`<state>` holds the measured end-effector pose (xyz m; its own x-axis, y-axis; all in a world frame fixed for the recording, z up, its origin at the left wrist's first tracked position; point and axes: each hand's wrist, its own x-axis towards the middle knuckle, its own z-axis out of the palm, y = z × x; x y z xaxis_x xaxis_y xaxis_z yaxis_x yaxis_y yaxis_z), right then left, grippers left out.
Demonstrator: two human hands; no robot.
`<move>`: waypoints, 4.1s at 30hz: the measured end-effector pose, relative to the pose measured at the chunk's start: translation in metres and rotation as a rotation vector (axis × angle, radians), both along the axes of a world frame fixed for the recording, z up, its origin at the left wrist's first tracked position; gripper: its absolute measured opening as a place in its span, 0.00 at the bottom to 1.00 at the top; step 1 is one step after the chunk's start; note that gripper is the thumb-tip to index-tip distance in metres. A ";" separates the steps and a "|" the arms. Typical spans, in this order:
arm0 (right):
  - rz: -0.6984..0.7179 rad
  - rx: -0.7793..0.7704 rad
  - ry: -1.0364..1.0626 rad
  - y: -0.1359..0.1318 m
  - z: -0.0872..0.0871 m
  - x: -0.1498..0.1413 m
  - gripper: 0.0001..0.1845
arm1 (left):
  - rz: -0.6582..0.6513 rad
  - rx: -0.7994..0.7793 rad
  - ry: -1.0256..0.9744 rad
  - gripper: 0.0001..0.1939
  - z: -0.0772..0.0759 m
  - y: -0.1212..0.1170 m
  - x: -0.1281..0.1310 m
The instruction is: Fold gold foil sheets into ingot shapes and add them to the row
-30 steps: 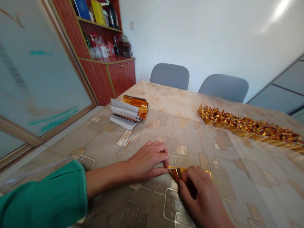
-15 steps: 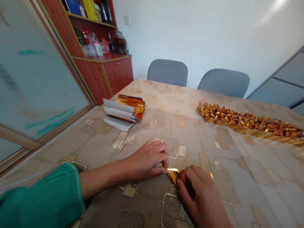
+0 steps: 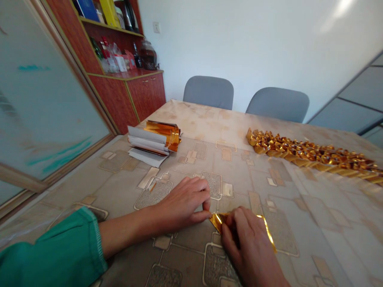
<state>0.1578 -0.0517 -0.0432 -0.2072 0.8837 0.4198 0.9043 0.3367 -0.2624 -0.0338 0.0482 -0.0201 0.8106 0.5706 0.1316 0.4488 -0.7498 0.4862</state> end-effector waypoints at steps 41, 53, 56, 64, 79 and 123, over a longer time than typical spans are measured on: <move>-0.008 -0.077 -0.069 -0.004 -0.007 0.004 0.06 | -0.180 0.271 0.067 0.26 -0.005 -0.046 -0.022; 0.042 -0.263 0.091 -0.001 0.009 0.022 0.14 | -0.187 0.280 0.164 0.27 0.003 -0.053 -0.017; 0.096 -0.287 0.102 0.015 0.016 0.033 0.14 | -0.188 0.259 0.196 0.26 0.006 -0.054 -0.014; 0.015 -0.412 -0.024 0.038 0.039 0.022 0.04 | -0.176 0.245 0.175 0.26 0.003 -0.054 -0.015; 0.147 -0.529 0.865 0.049 0.022 0.027 0.08 | 0.326 -0.361 -0.540 0.24 0.002 -0.037 0.004; 0.002 0.082 0.535 0.042 0.039 0.038 0.17 | 0.431 -0.939 -0.790 0.06 0.011 -0.013 0.027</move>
<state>0.1962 -0.0093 -0.0044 0.0530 0.8432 0.5349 0.6511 0.3769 -0.6587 -0.0070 0.0356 -0.0095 0.4273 0.8982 -0.1030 -0.0805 0.1513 0.9852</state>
